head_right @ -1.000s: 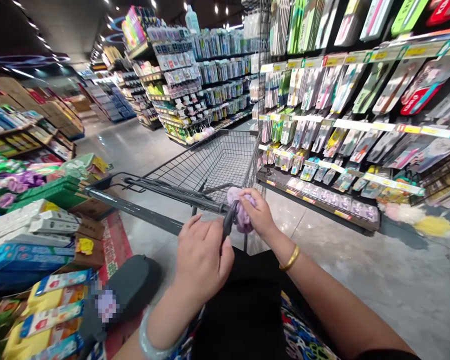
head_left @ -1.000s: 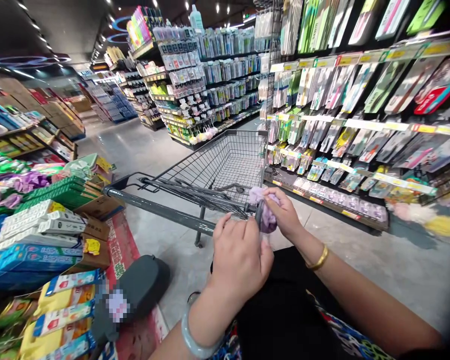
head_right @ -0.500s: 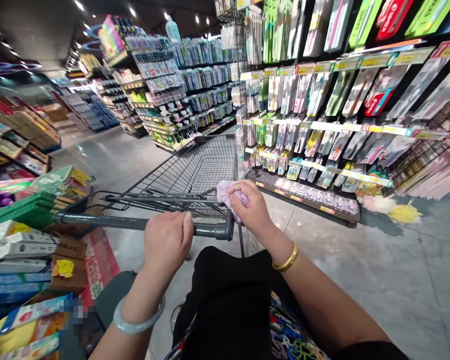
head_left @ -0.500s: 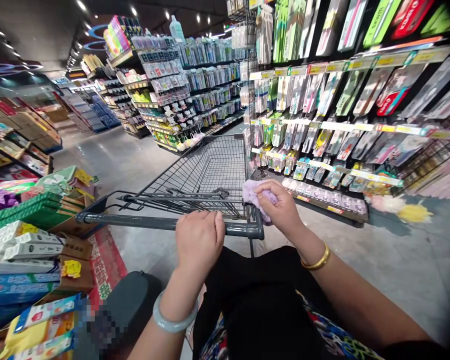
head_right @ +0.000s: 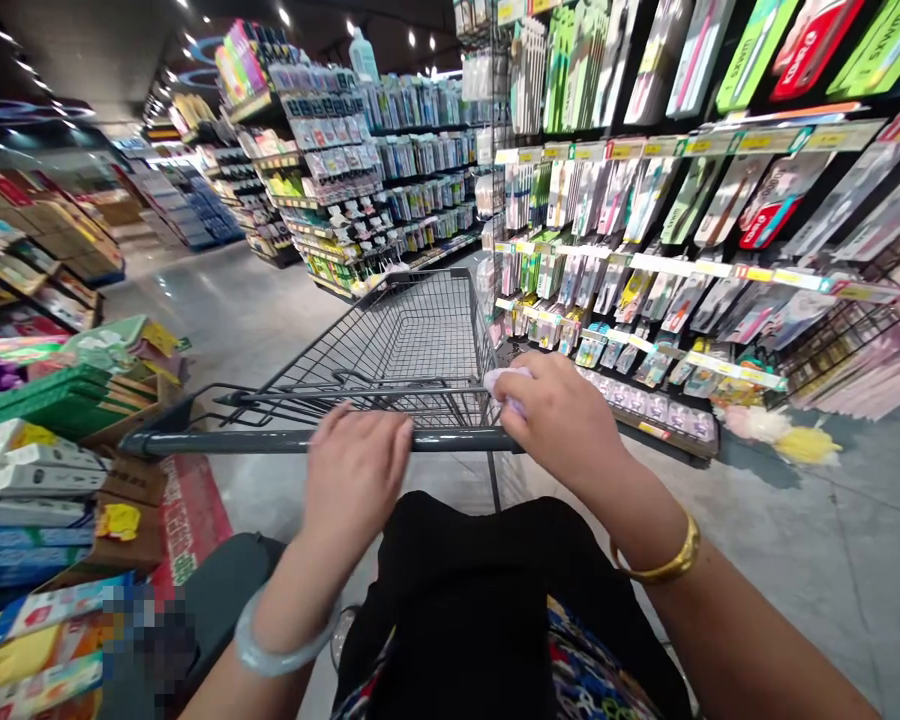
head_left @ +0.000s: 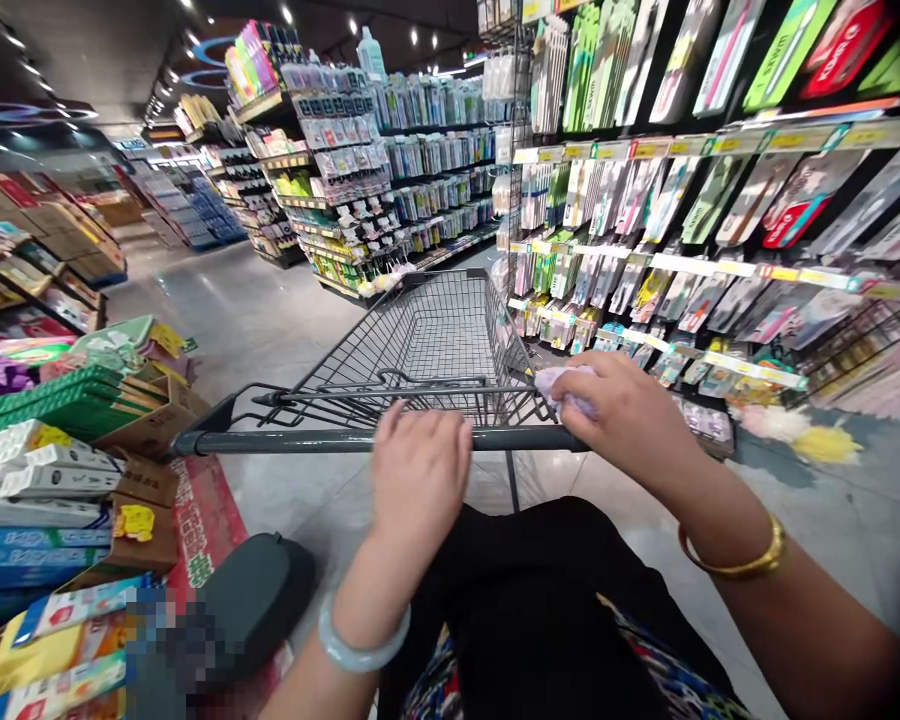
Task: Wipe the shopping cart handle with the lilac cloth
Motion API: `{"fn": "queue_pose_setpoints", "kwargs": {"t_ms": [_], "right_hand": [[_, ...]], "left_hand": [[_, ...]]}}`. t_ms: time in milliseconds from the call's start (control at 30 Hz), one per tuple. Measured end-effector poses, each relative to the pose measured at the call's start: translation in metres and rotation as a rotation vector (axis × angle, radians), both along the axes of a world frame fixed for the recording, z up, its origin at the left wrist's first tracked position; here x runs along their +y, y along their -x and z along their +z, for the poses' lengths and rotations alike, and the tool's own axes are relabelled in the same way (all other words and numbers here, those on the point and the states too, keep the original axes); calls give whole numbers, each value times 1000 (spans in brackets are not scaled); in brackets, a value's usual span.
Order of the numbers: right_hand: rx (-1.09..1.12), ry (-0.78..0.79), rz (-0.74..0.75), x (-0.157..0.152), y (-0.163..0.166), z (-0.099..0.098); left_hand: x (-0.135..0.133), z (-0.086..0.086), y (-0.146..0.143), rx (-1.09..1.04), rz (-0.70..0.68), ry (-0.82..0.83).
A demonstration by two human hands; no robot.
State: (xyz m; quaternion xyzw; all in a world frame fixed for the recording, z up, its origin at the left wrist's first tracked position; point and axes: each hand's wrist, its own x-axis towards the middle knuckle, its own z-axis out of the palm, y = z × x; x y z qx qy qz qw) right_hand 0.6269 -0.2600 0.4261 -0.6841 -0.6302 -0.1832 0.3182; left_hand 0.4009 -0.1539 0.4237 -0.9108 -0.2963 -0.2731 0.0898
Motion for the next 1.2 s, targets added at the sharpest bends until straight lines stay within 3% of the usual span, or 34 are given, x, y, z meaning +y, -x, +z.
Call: {"fn": "queue_pose_setpoints", "kwargs": {"t_ms": [100,200,333,400,500,600,667,833,933,1067,1133,1200], "right_hand": [[-8,-1,-82,-9,-8,6],[-90,25,-144,-12,15,11],[-98,45,83,-10,66,3],[-87,15,107,-12,71,-5],[-54,-48,-91,-21,43,-10],[-60,-63,-289,-24,18,-8],[-87,-64,-328,-18,27,-5],[-97,-7,-86,4,76,-2],[-28,91,-176,-4,54,2],[-5,261,-537,-16,-19,17],[-37,385,-565,-5,-48,24],[-73,491,-500,20,-63,30]], "left_hand": [[12,0,16,43,111,-30],[12,-4,13,106,133,-49],[-1,-5,-4,96,125,-56],[-3,-2,-4,100,66,-32],[4,4,10,114,-2,8],[17,6,25,121,131,-24],[19,5,26,142,209,-40],[2,5,10,180,160,-4],[-2,14,16,216,79,46],[14,26,43,257,113,55],[23,27,52,288,168,61],[25,26,54,336,192,85]]}}
